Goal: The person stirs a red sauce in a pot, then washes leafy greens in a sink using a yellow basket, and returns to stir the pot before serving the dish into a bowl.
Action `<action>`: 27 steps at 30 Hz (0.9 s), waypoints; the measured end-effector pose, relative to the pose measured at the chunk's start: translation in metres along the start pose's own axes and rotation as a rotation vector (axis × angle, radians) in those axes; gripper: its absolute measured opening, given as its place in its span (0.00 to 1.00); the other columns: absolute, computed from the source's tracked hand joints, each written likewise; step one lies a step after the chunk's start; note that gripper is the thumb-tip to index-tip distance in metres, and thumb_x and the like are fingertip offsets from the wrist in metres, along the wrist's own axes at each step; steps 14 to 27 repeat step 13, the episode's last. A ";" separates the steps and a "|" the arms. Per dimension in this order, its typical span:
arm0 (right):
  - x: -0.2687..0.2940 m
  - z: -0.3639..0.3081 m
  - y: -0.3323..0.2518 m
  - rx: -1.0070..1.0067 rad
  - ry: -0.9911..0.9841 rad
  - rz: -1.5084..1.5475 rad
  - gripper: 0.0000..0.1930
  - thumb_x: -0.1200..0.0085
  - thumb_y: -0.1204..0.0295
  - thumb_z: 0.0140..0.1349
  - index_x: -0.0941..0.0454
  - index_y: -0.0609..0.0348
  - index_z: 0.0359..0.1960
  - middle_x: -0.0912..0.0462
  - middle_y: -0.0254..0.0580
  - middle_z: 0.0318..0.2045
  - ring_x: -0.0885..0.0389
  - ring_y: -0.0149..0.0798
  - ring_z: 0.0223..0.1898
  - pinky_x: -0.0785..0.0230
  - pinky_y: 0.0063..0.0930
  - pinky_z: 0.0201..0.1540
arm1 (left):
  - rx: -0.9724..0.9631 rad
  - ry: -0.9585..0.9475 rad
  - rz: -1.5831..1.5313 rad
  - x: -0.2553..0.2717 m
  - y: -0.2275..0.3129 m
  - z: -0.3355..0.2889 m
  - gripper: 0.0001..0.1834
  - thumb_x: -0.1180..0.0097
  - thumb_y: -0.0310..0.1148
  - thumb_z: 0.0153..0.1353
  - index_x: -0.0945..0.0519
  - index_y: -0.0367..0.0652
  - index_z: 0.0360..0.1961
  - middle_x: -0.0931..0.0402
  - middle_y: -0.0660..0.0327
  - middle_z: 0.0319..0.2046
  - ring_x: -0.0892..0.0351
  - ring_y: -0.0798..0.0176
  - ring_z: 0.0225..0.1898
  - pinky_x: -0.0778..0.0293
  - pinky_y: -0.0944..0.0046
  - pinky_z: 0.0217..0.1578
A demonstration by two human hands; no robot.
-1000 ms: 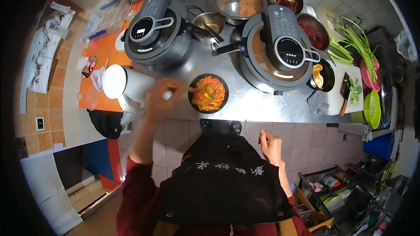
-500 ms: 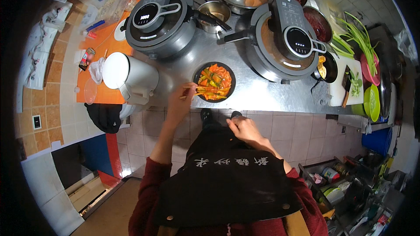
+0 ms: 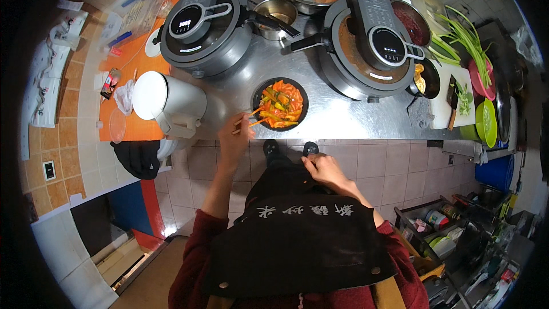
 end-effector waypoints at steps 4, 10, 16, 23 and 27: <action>-0.001 -0.003 0.004 -0.027 0.034 0.029 0.17 0.51 0.63 0.66 0.20 0.65 0.29 0.20 0.62 0.25 0.20 0.63 0.30 0.27 0.51 0.34 | -0.021 0.043 -0.012 -0.004 0.006 0.001 0.15 0.49 0.34 0.69 0.21 0.30 0.41 0.18 0.56 0.26 0.17 0.67 0.24 0.23 0.69 0.25; -0.003 -0.004 0.007 -0.023 0.012 0.018 0.16 0.51 0.63 0.66 0.20 0.65 0.30 0.20 0.63 0.26 0.20 0.63 0.30 0.27 0.51 0.35 | -0.037 0.079 -0.017 0.009 0.029 -0.003 0.14 0.49 0.35 0.69 0.21 0.30 0.41 0.18 0.54 0.26 0.17 0.65 0.24 0.21 0.67 0.28; -0.001 -0.005 0.006 -0.009 0.042 0.024 0.16 0.51 0.63 0.66 0.20 0.65 0.31 0.20 0.63 0.26 0.20 0.63 0.30 0.26 0.50 0.35 | -0.010 0.045 -0.072 0.020 0.036 -0.010 0.14 0.47 0.34 0.68 0.21 0.32 0.44 0.17 0.52 0.28 0.17 0.63 0.24 0.20 0.64 0.28; -0.001 -0.005 0.006 -0.009 0.042 0.024 0.16 0.51 0.63 0.66 0.20 0.65 0.31 0.20 0.63 0.26 0.20 0.63 0.30 0.26 0.50 0.35 | -0.010 0.045 -0.072 0.020 0.036 -0.010 0.14 0.47 0.34 0.68 0.21 0.32 0.44 0.17 0.52 0.28 0.17 0.63 0.24 0.20 0.64 0.28; -0.001 -0.005 0.006 -0.009 0.042 0.024 0.16 0.51 0.63 0.66 0.20 0.65 0.31 0.20 0.63 0.26 0.20 0.63 0.30 0.26 0.50 0.35 | -0.010 0.045 -0.072 0.020 0.036 -0.010 0.14 0.47 0.34 0.68 0.21 0.32 0.44 0.17 0.52 0.28 0.17 0.63 0.24 0.20 0.64 0.28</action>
Point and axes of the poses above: each hand's wrist, its own z-axis towards the middle knuckle, its own x-axis out of the back of the hand, y = z × x, the point moved 6 cm from there along z, towards the middle knuckle
